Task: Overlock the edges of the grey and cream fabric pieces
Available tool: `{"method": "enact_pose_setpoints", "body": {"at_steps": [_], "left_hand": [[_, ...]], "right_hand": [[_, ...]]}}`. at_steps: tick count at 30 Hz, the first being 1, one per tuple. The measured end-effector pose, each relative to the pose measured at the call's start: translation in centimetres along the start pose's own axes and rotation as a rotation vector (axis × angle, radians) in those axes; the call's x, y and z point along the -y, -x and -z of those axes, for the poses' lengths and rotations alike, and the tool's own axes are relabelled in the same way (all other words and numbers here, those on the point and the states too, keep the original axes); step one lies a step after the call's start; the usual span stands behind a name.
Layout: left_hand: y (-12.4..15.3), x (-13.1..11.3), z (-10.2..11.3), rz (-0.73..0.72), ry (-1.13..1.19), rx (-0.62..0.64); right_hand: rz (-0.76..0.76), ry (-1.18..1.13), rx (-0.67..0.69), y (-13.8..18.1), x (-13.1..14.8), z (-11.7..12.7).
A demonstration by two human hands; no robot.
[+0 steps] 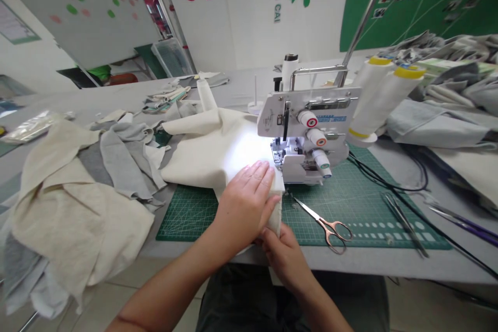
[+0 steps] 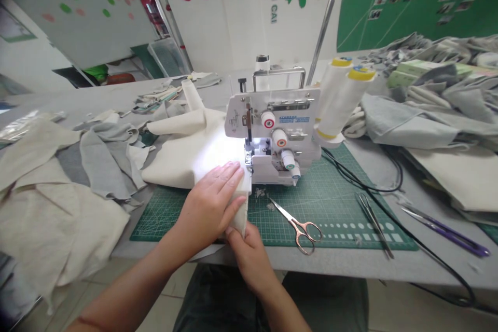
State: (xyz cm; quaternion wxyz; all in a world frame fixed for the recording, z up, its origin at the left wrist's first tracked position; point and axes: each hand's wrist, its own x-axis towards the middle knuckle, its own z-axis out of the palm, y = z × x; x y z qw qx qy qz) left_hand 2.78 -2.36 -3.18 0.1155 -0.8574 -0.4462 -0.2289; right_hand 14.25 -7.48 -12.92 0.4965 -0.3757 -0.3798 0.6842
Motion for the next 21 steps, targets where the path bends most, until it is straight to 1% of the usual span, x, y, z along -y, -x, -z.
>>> {"method": "enact_pose_setpoints", "body": {"at_steps": [3,6,9,12,15,21], "left_hand": [[0.1,0.0,0.3,-0.012,0.012,0.006],[0.6,-0.2,1.1,-0.031,0.04,0.016],[1.5,-0.5,2.1,-0.04,0.068,0.035],[2.2,-0.7,2.7,-0.05,0.086,0.057],[2.3,-0.7,2.8,-0.054,0.1,0.062],[1.8,-0.6,2.2,-0.031,0.107,0.038]], "right_hand": [[0.02,-0.027,-0.029,0.0,-0.2,-0.1],[0.04,-0.037,-0.051,0.0,-0.4,-0.1],[0.041,-0.034,-0.046,0.0,-0.4,0.0],[0.047,-0.043,-0.012,0.0,-0.5,0.0],[0.053,-0.072,0.024,0.0,-0.5,0.0],[0.068,-0.112,0.032,-0.1,-0.5,-0.1]]}}
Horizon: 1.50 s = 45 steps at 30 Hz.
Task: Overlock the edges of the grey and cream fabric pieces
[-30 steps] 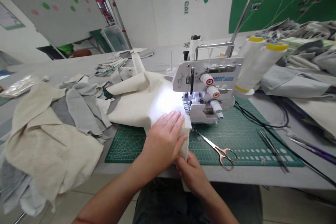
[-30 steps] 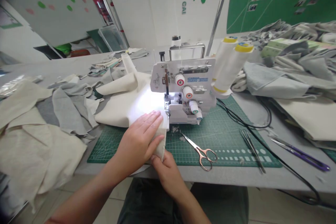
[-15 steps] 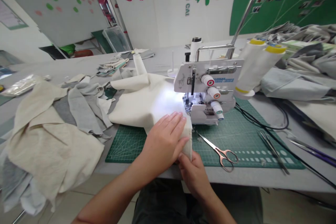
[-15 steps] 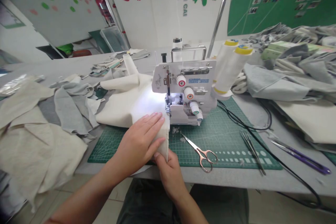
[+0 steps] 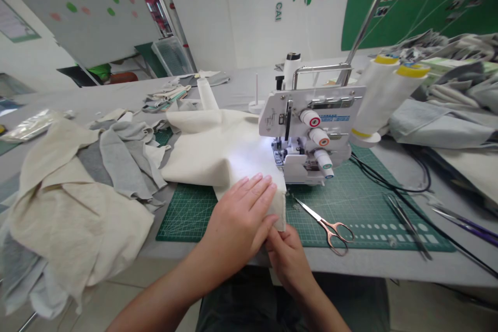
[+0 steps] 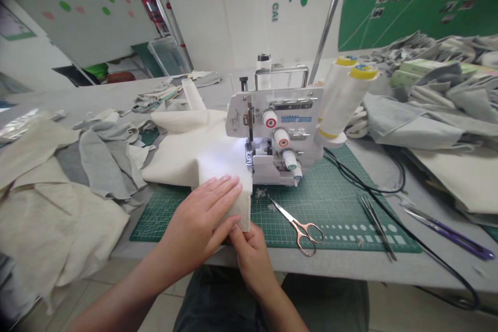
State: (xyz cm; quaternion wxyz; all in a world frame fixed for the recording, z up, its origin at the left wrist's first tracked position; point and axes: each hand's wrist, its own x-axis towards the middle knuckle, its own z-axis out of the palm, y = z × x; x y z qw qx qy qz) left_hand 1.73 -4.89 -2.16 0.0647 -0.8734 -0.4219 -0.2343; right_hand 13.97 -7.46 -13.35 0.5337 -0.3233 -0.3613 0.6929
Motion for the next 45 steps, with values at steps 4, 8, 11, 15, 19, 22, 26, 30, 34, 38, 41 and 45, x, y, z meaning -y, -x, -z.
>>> {"method": "enact_pose_setpoints", "body": {"at_steps": [4,8,11,15,19,22,26,30,34,38,41,45], "left_hand": [[-0.2,0.1,-0.2,0.007,0.004,0.0],[-0.4,0.3,-0.5,0.015,0.0,0.003],[-0.5,0.4,-0.6,0.017,-0.001,0.001],[-0.7,0.5,-0.7,0.023,0.003,0.001],[-1.0,0.8,-1.0,0.028,-0.003,0.002],[-1.2,1.0,-1.0,0.031,-0.004,0.002],[-1.0,0.9,-0.8,-0.004,0.021,-0.021],[0.0,0.4,-0.5,-0.092,0.1,-0.054],[0.8,0.3,-0.6,-0.113,0.112,-0.058],[0.8,0.6,-0.9,-0.124,0.093,-0.06],[0.7,0.9,-0.9,-0.136,0.092,-0.054],[0.4,1.4,-0.8,-0.135,0.104,-0.053]], "right_hand": [[-0.011,-0.023,0.011,-0.2,0.2,-0.1],[-0.019,-0.035,-0.004,-0.3,0.3,-0.2],[-0.024,-0.038,-0.03,-0.4,0.4,-0.5],[-0.024,-0.077,-0.045,-0.7,0.8,-0.9],[0.002,-0.014,-0.08,-1.1,1.6,-1.1],[0.025,0.1,-0.113,-1.4,2.2,-1.1],[0.074,0.134,-0.119,-1.6,2.3,-1.1],[0.097,0.114,-0.104,-1.8,2.2,-1.0],[0.092,0.105,-0.089,-2.1,2.4,-1.1],[0.077,0.096,-0.075,-2.3,2.6,-1.3],[0.08,0.114,-0.078,-2.7,2.8,-1.3],[0.11,0.159,-0.089,-3.0,3.1,-1.5]]}}
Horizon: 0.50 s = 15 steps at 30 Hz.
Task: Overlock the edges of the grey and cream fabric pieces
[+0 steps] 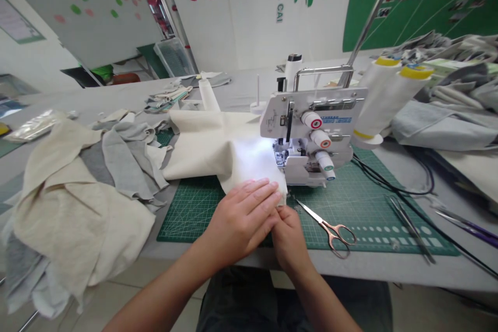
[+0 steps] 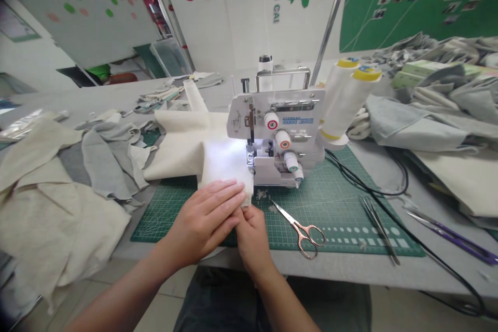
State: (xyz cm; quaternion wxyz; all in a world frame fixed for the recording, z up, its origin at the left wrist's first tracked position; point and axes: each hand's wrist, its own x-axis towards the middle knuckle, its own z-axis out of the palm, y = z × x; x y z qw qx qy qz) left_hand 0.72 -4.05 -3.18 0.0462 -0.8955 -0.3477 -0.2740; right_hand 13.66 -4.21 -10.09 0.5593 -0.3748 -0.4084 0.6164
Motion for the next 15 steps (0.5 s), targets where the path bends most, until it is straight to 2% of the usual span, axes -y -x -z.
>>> {"method": "enact_pose_setpoints", "body": {"at_steps": [5,7,10,12,15], "left_hand": [[-0.2,0.5,-0.1,-0.003,-0.016,0.005],[-0.3,0.7,-0.2,-0.002,-0.027,0.012],[-0.5,0.9,-0.3,-0.006,-0.035,0.019],[-0.6,1.2,-0.4,-0.009,-0.038,0.013],[-0.8,1.5,-0.6,-0.008,-0.044,-0.008]], "right_hand": [[0.074,0.126,0.02,0.9,0.6,0.3],[0.2,0.291,-0.002,1.7,0.7,0.9],[0.482,0.549,-0.112,2.5,0.8,2.0],[0.631,0.695,-0.137,2.3,1.2,2.7],[0.69,0.905,-0.08,1.4,2.0,3.3]]}}
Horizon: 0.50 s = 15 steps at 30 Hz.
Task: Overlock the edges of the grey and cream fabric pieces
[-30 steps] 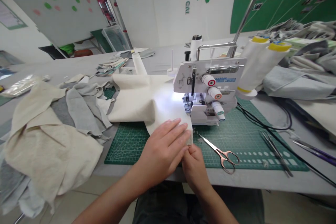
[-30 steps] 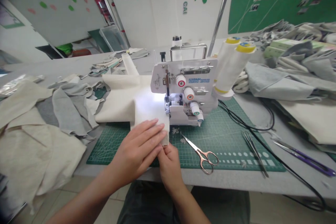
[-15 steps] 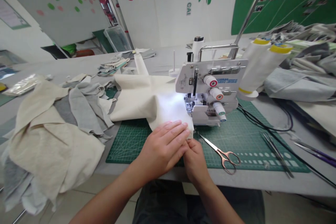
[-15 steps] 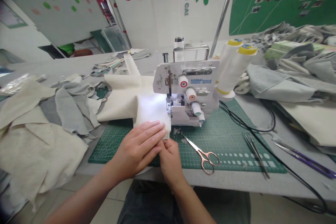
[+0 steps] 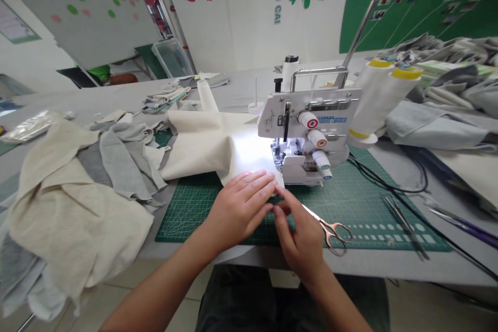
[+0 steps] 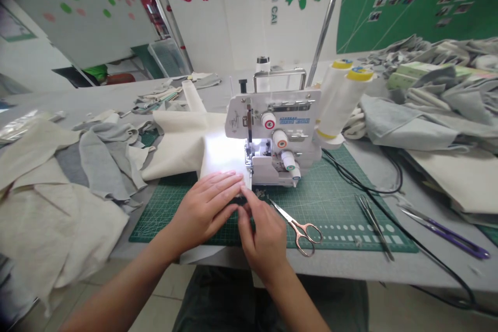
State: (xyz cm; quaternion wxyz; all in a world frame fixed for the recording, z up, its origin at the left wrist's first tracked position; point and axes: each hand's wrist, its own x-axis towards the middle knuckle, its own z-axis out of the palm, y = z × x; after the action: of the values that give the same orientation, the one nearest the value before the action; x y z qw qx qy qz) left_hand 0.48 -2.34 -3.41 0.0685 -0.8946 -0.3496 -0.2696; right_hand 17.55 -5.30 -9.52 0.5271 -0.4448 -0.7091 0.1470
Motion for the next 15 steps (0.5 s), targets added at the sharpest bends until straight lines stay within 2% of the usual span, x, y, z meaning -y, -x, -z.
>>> {"method": "enact_pose_setpoints", "body": {"at_steps": [2,8,11,15], "left_hand": [[-0.02,0.12,-0.07,-0.003,-0.001,0.002],[0.56,0.13,-0.03,-0.052,0.044,-0.043],[0.69,0.27,-0.02,-0.06,0.063,-0.051],[0.32,0.68,0.02,-0.058,0.082,-0.035]], "right_hand": [[0.022,0.081,0.025,-0.58,-0.26,0.05],[0.076,0.176,-0.021,-0.43,-0.67,-0.46],[0.056,0.141,-0.021,-0.12,-0.75,-0.62],[-0.013,0.121,-0.094,0.17,-0.83,-0.69]]}}
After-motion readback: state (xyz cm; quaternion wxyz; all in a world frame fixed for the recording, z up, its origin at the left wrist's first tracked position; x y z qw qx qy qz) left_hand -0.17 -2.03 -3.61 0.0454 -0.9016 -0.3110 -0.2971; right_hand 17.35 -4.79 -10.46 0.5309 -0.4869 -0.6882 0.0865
